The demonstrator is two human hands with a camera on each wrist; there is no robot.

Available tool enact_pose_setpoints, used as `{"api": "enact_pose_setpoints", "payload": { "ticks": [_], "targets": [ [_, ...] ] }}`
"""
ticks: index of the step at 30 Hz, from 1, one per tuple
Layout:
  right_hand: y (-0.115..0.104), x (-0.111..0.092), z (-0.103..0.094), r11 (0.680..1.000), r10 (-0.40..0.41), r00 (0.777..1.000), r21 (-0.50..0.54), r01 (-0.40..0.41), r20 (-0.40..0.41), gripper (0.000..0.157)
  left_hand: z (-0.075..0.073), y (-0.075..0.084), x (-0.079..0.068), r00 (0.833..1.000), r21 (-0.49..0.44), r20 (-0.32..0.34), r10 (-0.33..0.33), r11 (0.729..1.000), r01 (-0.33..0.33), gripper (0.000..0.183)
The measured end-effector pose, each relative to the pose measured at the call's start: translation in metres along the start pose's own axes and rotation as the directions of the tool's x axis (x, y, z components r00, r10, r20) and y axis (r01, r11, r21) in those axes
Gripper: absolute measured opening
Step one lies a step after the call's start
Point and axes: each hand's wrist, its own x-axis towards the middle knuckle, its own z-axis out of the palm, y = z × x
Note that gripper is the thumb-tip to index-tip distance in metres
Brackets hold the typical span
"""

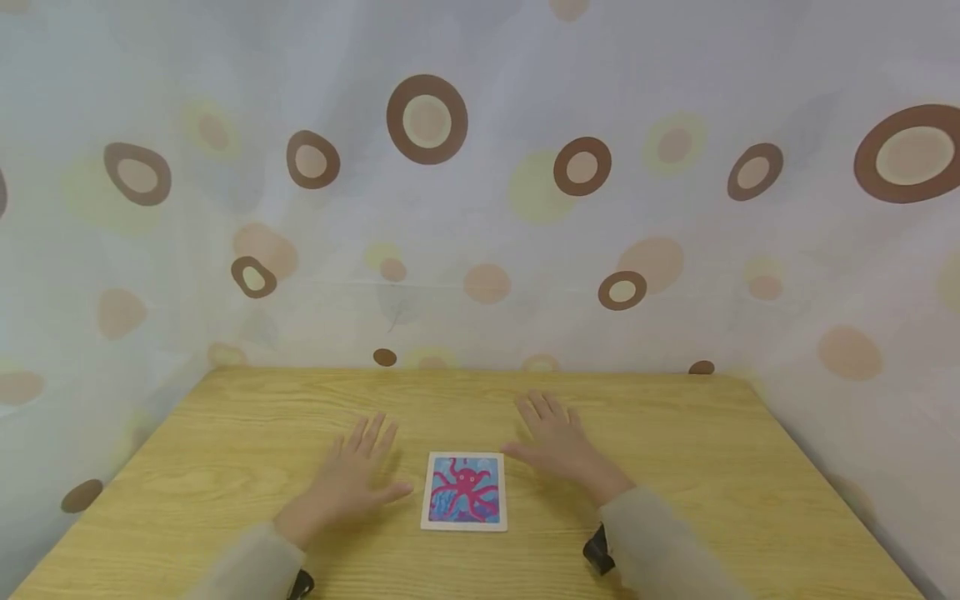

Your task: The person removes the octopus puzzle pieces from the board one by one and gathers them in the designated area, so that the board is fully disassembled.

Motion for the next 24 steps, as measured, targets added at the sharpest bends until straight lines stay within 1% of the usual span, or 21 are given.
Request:
{"api": "enact_pose_setpoints", "payload": {
  "ticks": [4,8,12,16,20,24],
  "targets": [
    [-0.008,0.010,0.011,0.998,-0.040,0.998,0.048,0.037,0.055,0.076,0.005,0.013,0.006,0.997,0.000,0.052,0.062,0.998,-0.063,0.087],
    [-0.013,0.017,0.022,0.994,-0.081,0.991,0.088,0.073,0.103,0.074,0.005,0.022,0.011,0.991,0.022,0.107,0.086,0.996,-0.088,0.088],
    [-0.022,0.023,0.029,0.991,-0.091,0.985,0.109,0.075,0.150,0.069,0.005,0.027,0.016,0.983,0.027,0.170,0.075,0.996,-0.081,0.084],
    [-0.031,0.028,0.032,0.989,-0.107,0.976,0.117,0.086,0.191,0.062,0.007,0.031,0.022,0.975,0.072,0.217,0.057,0.995,-0.074,0.076],
    [-0.040,0.032,0.035,0.986,-0.151,0.964,0.106,0.130,0.218,0.051,0.011,0.033,0.027,0.966,0.148,0.251,0.061,0.984,-0.100,0.068],
    [-0.047,0.035,0.038,0.981,-0.192,0.957,0.082,0.178,0.220,0.041,0.014,0.036,0.030,0.958,0.185,0.281,0.062,0.976,-0.117,0.063]
  ]
}}
